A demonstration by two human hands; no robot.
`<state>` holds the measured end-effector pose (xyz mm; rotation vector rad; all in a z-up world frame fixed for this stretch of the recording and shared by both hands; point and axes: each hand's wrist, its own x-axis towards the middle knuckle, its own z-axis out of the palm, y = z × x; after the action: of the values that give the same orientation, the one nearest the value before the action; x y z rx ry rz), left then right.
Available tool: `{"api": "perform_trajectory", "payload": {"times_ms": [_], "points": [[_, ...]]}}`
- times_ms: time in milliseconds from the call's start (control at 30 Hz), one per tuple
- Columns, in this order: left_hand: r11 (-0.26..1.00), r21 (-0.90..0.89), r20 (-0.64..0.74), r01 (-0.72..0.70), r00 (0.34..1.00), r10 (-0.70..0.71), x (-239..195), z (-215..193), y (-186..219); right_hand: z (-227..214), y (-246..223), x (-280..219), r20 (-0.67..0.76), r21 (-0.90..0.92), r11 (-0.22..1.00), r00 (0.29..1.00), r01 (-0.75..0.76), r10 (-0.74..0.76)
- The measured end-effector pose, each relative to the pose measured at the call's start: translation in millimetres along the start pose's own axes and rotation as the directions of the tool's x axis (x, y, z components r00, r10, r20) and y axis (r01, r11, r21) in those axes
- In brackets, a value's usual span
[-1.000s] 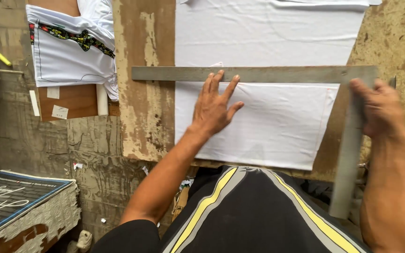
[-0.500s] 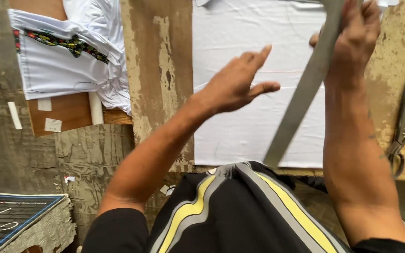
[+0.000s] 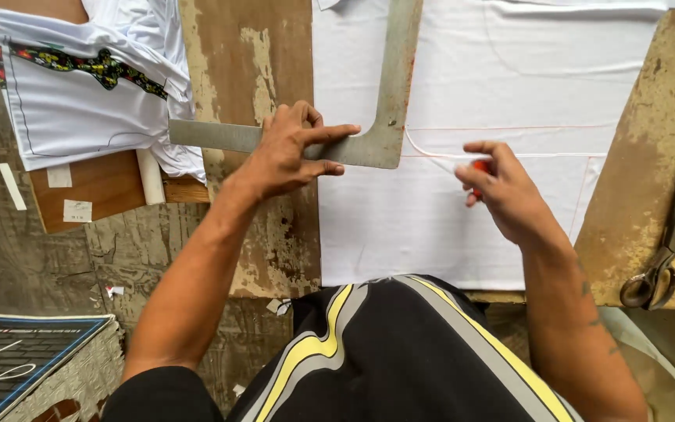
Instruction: Marking fabric with a square ruler and chalk before cutting it with tailoring scissors.
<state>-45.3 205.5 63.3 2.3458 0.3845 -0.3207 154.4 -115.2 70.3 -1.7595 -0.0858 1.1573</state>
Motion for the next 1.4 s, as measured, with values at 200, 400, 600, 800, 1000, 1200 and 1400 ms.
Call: {"api": "perform_trajectory", "payload": {"times_ms": [200,400,600,800,1000,1200,1400], "points": [[0.987,0.157,-0.169,-0.024,0.984,0.051,16.5,44.9,-25.3,-6.1,18.6,-14.7,0.042,0.087,0.996,0.999,-0.017,0.013],[0.988,0.152,-0.212,-0.021,0.976,0.053,37.6,35.7,-38.0,-8.6,28.4,2.3,0.009,0.114,0.989,0.995,-0.095,0.095],[0.946,0.294,-0.237,-0.137,0.948,0.212,42.8,34.4,-41.5,-11.2,16.1,3.6,0.021,0.105,0.973,0.979,-0.205,0.204],[0.949,0.287,-0.268,-0.127,0.941,0.207,42.8,31.8,-35.2,-10.2,14.8,4.1,0.009,0.119,0.970,0.977,-0.212,0.212],[0.951,0.281,-0.254,-0.127,0.946,0.202,41.0,29.9,-34.1,-12.4,20.8,6.5,0.009,0.125,0.968,0.975,-0.219,0.220],[0.945,0.296,-0.255,-0.140,0.942,0.219,41.4,31.9,-37.6,-11.7,16.5,6.5,0.011,0.120,0.965,0.972,-0.233,0.233],[0.949,0.294,-0.238,-0.118,0.952,0.193,42.7,28.4,-33.6,-10.6,15.6,7.1,0.008,0.127,0.965,0.973,-0.228,0.229]]}}
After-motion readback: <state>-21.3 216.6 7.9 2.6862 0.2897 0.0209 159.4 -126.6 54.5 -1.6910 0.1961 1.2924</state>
